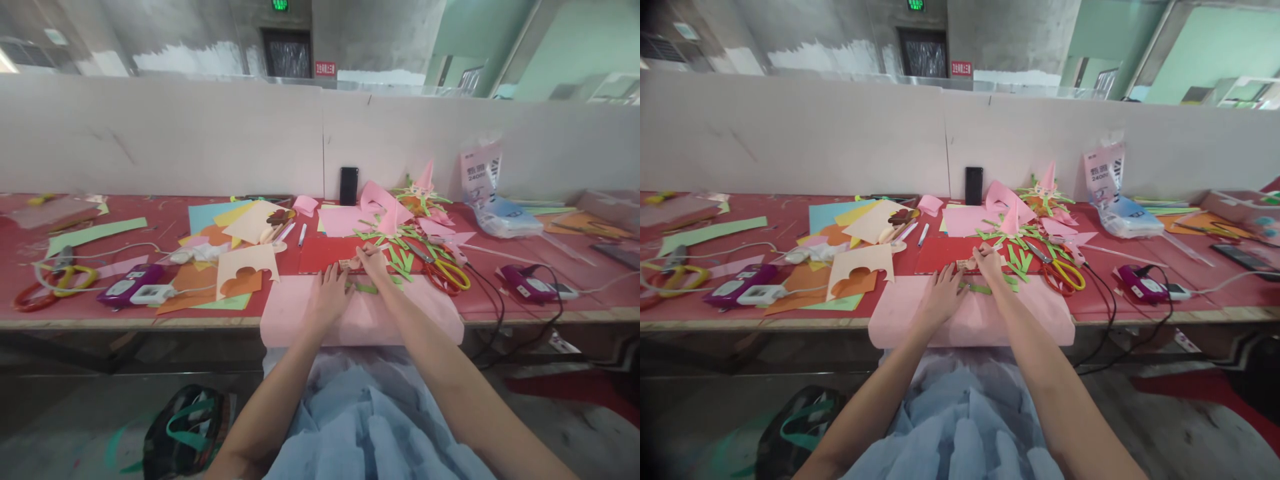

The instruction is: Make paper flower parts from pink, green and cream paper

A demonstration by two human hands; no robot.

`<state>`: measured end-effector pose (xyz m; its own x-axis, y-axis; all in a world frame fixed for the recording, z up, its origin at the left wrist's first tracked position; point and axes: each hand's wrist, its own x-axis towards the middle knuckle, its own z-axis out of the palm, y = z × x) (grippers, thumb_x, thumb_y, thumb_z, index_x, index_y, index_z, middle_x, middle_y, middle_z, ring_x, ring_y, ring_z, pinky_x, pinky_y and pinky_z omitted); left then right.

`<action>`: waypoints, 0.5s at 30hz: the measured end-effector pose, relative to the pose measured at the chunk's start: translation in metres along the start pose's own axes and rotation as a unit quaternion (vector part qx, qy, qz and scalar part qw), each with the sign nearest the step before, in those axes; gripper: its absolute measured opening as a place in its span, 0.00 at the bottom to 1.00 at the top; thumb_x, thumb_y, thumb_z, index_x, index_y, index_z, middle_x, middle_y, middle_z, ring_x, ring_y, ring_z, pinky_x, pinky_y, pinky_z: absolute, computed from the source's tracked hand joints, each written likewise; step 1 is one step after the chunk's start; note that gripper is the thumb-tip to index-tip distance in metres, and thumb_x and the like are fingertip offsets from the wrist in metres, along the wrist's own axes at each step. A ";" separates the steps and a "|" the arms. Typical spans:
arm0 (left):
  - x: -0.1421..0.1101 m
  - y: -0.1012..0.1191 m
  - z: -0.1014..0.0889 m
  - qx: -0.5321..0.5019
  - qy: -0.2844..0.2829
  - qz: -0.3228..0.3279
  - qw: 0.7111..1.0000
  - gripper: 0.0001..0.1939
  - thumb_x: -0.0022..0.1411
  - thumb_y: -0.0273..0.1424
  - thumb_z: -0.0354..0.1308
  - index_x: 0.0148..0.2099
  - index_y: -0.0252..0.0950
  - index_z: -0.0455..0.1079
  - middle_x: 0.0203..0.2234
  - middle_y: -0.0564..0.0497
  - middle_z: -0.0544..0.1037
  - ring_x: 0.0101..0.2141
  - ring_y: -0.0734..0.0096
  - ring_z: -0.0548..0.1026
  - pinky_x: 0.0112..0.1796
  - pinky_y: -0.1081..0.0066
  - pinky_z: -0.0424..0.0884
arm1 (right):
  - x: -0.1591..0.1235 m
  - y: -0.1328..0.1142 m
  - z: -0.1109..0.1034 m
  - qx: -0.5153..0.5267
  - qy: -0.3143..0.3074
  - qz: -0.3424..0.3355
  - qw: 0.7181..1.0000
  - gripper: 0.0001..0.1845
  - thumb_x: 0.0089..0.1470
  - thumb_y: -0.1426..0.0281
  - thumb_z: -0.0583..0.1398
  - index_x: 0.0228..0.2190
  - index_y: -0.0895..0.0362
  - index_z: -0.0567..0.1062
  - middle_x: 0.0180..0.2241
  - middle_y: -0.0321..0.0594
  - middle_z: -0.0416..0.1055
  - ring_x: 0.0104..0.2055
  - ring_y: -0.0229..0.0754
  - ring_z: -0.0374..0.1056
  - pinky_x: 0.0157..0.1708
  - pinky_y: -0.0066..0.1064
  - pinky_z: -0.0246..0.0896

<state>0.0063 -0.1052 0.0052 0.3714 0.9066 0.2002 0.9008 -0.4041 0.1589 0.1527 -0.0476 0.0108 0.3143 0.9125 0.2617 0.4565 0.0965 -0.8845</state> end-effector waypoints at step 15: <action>0.000 0.000 0.001 0.004 0.000 0.000 1.000 0.25 0.64 0.39 0.44 0.60 0.36 0.57 0.61 0.40 0.57 0.61 0.57 0.54 0.58 0.53 0.49 | -0.001 -0.001 0.000 0.030 -0.012 -0.003 0.999 0.13 0.45 0.62 0.53 0.16 0.52 0.57 0.10 0.29 0.58 0.23 0.40 0.67 0.23 0.26 0.53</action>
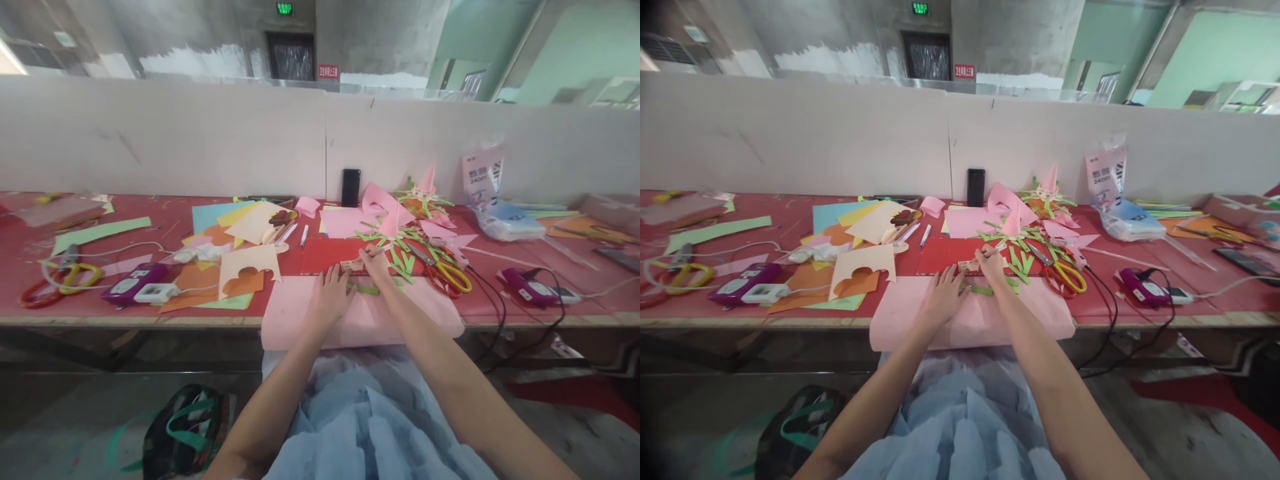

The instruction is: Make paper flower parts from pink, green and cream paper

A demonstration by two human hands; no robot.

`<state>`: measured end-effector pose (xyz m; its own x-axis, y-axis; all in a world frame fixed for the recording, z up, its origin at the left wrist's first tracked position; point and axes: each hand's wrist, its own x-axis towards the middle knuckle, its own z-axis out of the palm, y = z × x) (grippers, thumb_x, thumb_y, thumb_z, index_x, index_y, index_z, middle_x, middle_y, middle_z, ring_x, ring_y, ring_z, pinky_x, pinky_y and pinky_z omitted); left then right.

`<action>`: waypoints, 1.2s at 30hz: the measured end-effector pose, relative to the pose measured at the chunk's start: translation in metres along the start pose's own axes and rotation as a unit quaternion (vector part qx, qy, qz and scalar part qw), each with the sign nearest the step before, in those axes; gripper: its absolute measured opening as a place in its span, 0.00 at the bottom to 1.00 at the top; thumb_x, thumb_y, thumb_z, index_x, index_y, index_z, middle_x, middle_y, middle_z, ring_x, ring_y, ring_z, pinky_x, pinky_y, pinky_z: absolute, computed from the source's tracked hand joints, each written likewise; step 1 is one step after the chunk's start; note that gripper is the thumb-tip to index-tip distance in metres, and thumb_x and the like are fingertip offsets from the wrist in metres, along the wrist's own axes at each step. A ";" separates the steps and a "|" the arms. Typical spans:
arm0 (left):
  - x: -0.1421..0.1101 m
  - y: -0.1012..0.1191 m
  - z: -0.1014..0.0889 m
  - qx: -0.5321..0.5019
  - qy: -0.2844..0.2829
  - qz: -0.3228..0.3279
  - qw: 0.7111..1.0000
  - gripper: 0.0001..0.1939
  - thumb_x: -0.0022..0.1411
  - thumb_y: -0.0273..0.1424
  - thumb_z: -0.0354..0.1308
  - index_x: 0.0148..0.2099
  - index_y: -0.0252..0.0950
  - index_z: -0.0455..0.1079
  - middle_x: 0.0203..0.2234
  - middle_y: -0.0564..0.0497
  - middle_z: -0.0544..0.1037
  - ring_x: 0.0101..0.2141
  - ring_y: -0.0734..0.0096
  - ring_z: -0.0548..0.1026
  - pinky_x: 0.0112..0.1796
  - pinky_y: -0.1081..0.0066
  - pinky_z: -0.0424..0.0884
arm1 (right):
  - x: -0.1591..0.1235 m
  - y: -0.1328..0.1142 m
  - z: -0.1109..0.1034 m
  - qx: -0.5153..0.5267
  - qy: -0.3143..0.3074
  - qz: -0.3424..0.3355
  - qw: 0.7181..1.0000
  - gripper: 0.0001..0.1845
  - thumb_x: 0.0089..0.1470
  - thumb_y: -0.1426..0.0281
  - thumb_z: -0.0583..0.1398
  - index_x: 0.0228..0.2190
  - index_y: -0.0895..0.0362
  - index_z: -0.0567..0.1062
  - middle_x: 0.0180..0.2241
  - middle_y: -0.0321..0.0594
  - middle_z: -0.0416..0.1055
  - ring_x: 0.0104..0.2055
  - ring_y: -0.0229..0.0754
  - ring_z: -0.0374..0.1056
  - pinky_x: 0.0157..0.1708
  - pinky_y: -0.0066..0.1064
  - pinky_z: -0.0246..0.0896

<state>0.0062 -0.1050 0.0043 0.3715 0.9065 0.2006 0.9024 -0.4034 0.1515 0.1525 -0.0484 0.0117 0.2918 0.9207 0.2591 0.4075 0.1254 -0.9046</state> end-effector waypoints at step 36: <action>-0.001 0.001 -0.003 -0.009 -0.002 0.002 1.000 0.25 0.65 0.39 0.43 0.61 0.37 0.56 0.61 0.41 0.57 0.61 0.57 0.52 0.59 0.53 0.48 | 0.001 0.004 0.001 -0.014 0.036 0.010 0.999 0.12 0.45 0.64 0.52 0.16 0.52 0.55 0.12 0.30 0.62 0.22 0.40 0.68 0.20 0.26 0.51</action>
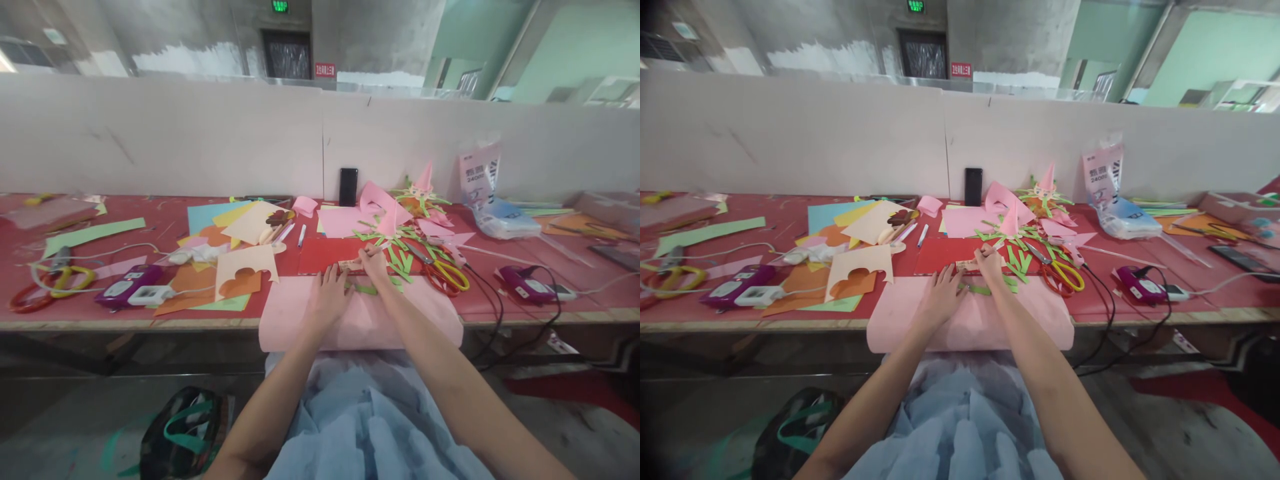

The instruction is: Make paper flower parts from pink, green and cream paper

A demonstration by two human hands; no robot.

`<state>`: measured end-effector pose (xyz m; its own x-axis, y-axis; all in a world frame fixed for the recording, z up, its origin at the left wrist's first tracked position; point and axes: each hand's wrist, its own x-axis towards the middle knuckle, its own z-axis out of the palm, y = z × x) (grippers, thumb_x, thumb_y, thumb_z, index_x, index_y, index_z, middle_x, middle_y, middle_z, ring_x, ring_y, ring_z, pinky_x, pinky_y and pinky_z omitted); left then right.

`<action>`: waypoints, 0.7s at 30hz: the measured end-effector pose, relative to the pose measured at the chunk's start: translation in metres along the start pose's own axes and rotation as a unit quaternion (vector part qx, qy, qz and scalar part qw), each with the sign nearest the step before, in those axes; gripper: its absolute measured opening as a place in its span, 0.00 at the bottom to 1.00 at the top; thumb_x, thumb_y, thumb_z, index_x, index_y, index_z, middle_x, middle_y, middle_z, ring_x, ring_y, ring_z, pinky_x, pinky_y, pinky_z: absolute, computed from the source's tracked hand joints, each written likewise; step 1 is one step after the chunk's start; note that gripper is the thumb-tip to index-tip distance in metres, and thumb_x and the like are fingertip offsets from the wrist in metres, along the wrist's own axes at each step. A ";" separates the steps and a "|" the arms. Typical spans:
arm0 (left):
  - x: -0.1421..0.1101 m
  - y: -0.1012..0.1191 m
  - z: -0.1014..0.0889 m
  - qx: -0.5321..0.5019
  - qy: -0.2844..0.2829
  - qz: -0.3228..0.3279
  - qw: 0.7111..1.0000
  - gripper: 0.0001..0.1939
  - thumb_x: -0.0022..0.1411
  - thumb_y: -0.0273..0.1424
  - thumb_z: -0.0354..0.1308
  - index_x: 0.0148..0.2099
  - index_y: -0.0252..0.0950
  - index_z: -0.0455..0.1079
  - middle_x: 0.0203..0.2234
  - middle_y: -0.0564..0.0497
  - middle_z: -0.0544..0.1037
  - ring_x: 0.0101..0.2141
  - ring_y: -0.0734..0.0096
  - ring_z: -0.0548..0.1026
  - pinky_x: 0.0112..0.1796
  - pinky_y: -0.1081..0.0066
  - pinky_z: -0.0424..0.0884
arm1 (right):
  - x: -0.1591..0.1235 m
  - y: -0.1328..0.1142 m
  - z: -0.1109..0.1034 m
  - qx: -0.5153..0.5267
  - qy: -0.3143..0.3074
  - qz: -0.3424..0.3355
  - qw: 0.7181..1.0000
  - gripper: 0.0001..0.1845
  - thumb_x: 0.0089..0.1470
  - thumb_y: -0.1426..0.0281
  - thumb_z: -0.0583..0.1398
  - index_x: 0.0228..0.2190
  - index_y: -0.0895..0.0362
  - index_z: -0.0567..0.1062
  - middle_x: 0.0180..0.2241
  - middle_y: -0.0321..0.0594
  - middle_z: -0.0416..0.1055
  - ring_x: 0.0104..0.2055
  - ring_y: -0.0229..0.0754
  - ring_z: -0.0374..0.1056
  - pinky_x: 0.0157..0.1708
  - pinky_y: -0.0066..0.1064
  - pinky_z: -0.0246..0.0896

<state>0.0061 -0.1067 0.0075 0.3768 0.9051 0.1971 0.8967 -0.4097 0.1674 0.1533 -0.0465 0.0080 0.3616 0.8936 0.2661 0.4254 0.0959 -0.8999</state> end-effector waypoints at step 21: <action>0.001 -0.001 0.001 0.008 -0.003 -0.008 1.000 0.24 0.64 0.38 0.45 0.61 0.37 0.57 0.61 0.40 0.57 0.61 0.56 0.55 0.58 0.54 0.49 | 0.003 0.008 0.002 0.074 0.035 0.016 0.997 0.12 0.46 0.64 0.54 0.17 0.52 0.58 0.11 0.30 0.63 0.20 0.40 0.67 0.21 0.27 0.57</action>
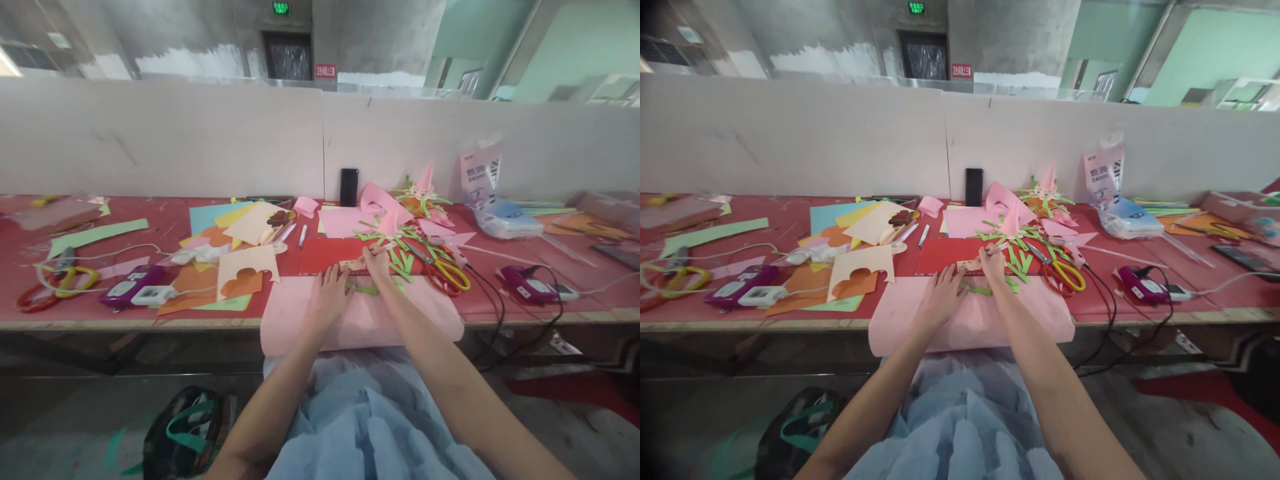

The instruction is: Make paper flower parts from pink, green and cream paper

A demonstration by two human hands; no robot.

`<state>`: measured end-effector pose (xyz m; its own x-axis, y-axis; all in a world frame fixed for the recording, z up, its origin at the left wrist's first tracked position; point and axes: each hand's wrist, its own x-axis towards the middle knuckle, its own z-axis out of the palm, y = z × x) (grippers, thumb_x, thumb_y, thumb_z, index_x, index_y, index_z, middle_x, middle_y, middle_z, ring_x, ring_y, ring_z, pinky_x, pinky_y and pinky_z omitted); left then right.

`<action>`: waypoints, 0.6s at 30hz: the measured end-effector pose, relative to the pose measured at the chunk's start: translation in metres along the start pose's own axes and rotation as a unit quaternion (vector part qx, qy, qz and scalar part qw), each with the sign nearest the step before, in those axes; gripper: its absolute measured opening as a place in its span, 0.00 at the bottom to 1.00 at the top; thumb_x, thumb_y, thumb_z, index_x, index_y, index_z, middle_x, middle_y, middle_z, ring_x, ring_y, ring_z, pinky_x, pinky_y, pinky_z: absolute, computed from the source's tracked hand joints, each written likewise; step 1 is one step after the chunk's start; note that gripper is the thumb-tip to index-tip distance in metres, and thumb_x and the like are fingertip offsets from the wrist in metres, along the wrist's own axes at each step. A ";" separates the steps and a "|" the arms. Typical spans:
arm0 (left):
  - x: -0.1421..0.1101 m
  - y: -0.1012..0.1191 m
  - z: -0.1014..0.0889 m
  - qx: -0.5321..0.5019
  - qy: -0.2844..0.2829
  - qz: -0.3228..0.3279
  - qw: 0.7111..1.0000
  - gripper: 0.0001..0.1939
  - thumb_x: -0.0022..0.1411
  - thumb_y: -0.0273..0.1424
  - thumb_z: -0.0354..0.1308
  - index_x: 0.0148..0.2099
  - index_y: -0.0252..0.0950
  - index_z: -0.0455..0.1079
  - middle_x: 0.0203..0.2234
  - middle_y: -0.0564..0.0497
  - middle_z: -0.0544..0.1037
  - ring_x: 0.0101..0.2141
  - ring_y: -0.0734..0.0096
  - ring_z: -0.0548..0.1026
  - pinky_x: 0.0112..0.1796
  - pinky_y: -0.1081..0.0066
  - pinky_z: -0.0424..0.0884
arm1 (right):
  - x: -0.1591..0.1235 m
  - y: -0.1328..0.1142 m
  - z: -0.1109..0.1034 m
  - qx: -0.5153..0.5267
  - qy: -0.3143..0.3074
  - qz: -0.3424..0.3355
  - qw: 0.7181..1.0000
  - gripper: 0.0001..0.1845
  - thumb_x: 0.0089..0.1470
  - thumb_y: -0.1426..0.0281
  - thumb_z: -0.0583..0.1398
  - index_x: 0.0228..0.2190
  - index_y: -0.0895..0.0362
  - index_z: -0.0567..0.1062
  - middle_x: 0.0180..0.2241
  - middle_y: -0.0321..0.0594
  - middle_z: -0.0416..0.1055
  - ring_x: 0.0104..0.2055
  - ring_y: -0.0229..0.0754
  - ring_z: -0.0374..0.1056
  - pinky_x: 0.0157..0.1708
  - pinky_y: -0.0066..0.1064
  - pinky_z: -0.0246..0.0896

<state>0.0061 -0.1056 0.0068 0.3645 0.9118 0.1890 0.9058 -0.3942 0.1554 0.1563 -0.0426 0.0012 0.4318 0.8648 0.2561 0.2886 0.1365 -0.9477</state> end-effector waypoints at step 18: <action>-0.001 0.001 -0.005 -0.012 -0.013 0.003 1.000 0.24 0.65 0.38 0.42 0.62 0.36 0.56 0.61 0.40 0.57 0.62 0.57 0.52 0.59 0.53 0.47 | 0.007 0.007 -0.012 -0.007 -0.118 -0.038 0.992 0.13 0.45 0.60 0.57 0.19 0.53 0.61 0.16 0.33 0.68 0.22 0.39 0.67 0.26 0.29 0.60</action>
<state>0.0055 -0.1077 0.0117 0.3766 0.9117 0.1640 0.8981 -0.4028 0.1767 0.1715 -0.0417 -0.0015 0.1976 0.9414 0.2733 0.3251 0.2001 -0.9243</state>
